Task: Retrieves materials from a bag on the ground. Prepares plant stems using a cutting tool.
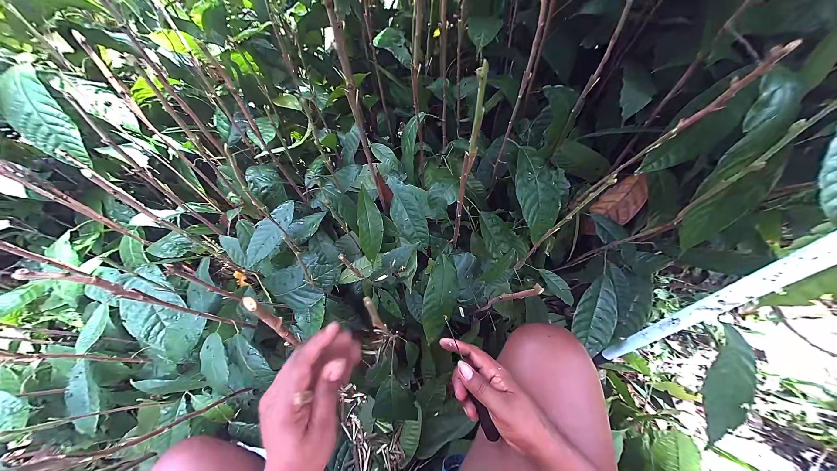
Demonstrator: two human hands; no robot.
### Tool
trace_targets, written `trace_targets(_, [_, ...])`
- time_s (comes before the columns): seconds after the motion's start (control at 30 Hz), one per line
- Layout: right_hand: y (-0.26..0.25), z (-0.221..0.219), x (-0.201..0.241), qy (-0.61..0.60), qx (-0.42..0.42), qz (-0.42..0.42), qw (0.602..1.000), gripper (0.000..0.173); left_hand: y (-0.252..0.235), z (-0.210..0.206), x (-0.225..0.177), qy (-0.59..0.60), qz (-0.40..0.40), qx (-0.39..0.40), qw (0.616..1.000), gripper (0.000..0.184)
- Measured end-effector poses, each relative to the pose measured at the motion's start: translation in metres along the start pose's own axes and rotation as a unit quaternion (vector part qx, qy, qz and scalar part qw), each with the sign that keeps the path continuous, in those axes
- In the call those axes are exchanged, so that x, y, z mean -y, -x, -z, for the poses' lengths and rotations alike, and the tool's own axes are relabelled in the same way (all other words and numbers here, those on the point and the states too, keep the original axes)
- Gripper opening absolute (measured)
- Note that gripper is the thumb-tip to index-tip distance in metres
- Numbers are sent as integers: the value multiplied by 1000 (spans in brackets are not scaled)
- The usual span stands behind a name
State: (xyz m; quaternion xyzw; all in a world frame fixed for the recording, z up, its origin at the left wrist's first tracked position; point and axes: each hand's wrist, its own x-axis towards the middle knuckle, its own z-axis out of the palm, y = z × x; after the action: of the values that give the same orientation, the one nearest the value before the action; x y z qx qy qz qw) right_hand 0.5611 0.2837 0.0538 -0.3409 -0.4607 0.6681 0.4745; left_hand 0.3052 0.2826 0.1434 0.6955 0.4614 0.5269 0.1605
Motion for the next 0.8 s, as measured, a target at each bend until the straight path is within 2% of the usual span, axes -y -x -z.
trace_targets(0.03, [-1,0,-1,1,-1,4,1000,49,7,8,-8,0,45,-14,999,26])
trace_targets(0.1, [-2,-1,-1,15,-7,9,1000,47,24,23,-13,36,182,27,982,17])
trace_targets(0.17, [-3,-3,-2,31,-17,21,999,41,45,33,0,110,304,91,942,27])
trace_targets(0.2, [-4,-4,-3,35,-22,28,999,38,56,37,5,154,335,112,923,28])
trace_targets(0.3, [-5,-9,-6,55,-29,34,998,36,84,45,7,245,358,125,893,30])
trace_targets(0.6, [6,-31,1,151,3,48,987,35,116,55,21,368,376,99,845,34])
trace_targets(0.8, [22,-46,10,277,33,38,959,33,117,64,28,500,399,85,764,31])
